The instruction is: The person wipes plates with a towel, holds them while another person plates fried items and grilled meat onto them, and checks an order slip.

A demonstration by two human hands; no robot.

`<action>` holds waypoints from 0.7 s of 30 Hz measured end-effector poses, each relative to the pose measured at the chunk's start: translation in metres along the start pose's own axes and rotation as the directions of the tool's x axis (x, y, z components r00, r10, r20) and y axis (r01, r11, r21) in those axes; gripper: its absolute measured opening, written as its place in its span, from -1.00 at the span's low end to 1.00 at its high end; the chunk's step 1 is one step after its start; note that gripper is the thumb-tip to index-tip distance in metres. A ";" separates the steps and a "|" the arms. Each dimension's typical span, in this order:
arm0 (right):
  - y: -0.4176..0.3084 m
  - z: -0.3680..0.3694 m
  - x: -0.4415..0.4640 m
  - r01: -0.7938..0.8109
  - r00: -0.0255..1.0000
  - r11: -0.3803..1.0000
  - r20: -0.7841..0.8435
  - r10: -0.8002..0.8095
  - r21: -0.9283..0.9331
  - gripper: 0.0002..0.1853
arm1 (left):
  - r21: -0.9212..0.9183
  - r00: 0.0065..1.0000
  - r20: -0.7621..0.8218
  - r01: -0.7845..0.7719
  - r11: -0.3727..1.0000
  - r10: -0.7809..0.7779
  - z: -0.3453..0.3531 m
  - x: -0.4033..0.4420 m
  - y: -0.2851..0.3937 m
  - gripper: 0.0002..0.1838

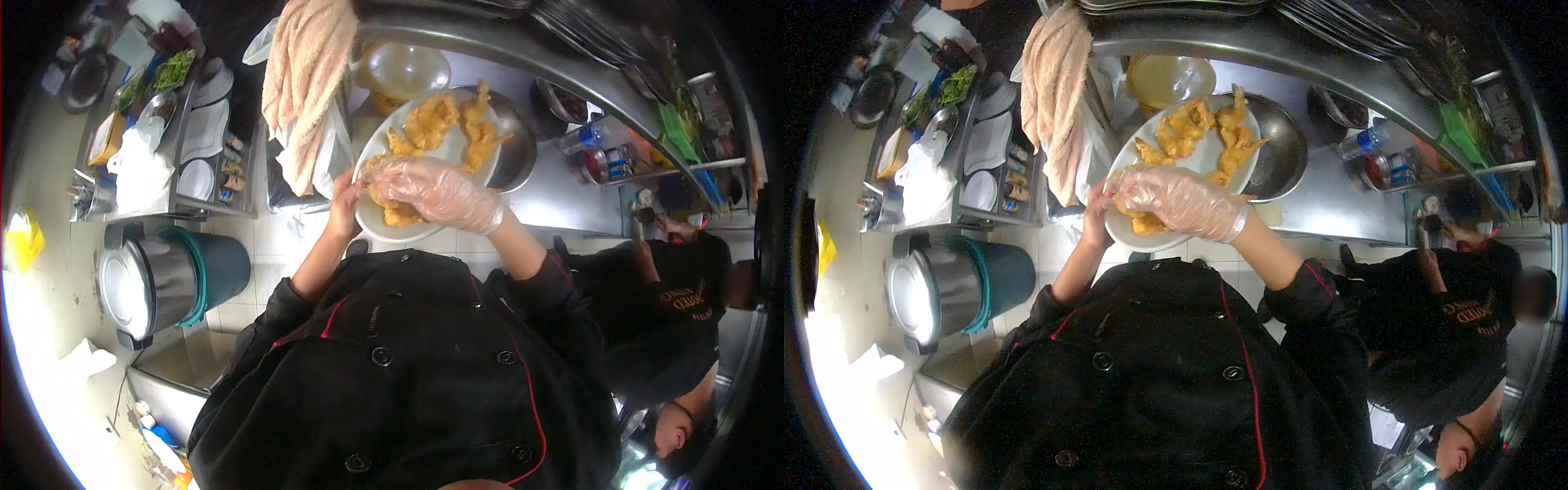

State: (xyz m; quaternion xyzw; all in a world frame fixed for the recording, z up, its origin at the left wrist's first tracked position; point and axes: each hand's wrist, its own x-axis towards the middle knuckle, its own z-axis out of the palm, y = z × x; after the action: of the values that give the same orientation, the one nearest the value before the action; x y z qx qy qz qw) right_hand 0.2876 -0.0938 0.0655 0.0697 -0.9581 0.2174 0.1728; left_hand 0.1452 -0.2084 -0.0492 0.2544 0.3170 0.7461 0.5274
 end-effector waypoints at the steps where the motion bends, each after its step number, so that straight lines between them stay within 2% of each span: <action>1: -0.004 0.000 0.002 -0.039 0.999 0.998 0.010 0.039 0.045 -0.71 | 0.016 1.000 0.011 0.005 1.000 -0.005 -0.001 -0.001 0.002 -0.52; 3: -0.014 0.003 0.006 -0.121 0.993 0.982 0.028 0.118 0.142 -0.69 | 0.045 0.999 -0.014 0.041 0.998 -0.040 -0.002 -0.002 0.005 -0.46; 7: -0.026 0.009 0.009 -0.075 0.992 0.994 0.094 0.082 -0.077 -0.68 | 0.074 0.995 -0.002 0.097 0.992 -0.097 -0.018 -0.001 0.007 -0.42; 9: -0.035 0.010 0.009 -0.087 0.989 0.983 0.107 0.105 -0.165 -0.67 | 0.008 0.990 0.103 0.096 0.995 -0.096 -0.015 -0.004 0.017 -0.48; 10: -0.040 0.007 0.011 -0.106 0.992 0.990 0.061 0.112 -0.093 -0.66 | -0.027 0.983 0.155 0.104 0.994 -0.098 -0.013 -0.004 0.022 -0.51; 12: -0.052 -0.001 0.016 -0.143 0.988 0.988 -0.043 0.145 0.057 -0.64 | -0.015 0.980 0.160 0.125 0.992 -0.121 -0.025 -0.002 0.018 -0.53; 14: -0.063 -0.007 0.009 -0.266 0.957 0.963 -0.103 0.270 0.054 -0.64 | 0.018 0.962 0.205 0.182 0.983 -0.182 -0.036 -0.002 0.019 -0.54; 15: -0.069 -0.011 0.000 -0.330 0.932 0.942 -0.139 0.334 0.054 -0.64 | 0.047 0.943 0.221 0.244 0.969 -0.249 -0.039 0.000 0.021 -0.54; 17: -0.088 -0.021 -0.024 -0.351 0.862 0.935 -0.369 0.348 0.061 -0.62 | 0.115 0.887 0.257 0.366 0.924 -0.383 -0.044 0.000 0.023 -0.52; 18: -0.108 -0.031 -0.032 -0.440 0.796 0.893 -0.420 0.435 0.092 -0.69 | 0.147 0.869 0.290 0.375 0.915 -0.402 -0.046 0.000 0.022 -0.53; 19: -0.125 -0.034 -0.046 -0.549 0.740 0.834 -0.497 0.453 -0.057 -0.77 | 0.161 0.854 0.287 0.403 0.901 -0.433 -0.046 -0.002 0.020 -0.53; 21: -0.173 -0.029 -0.076 -0.644 0.562 0.763 -0.650 0.512 0.044 -0.75 | 0.190 0.825 0.302 0.440 0.878 -0.478 -0.041 -0.015 0.017 -0.52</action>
State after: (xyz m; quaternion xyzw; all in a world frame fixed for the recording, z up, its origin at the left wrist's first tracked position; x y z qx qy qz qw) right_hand 0.4033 -0.2317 0.1309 -0.3438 -0.8284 0.1757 0.4058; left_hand 0.1099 -0.2355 -0.0650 0.3242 0.3144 0.5229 0.7229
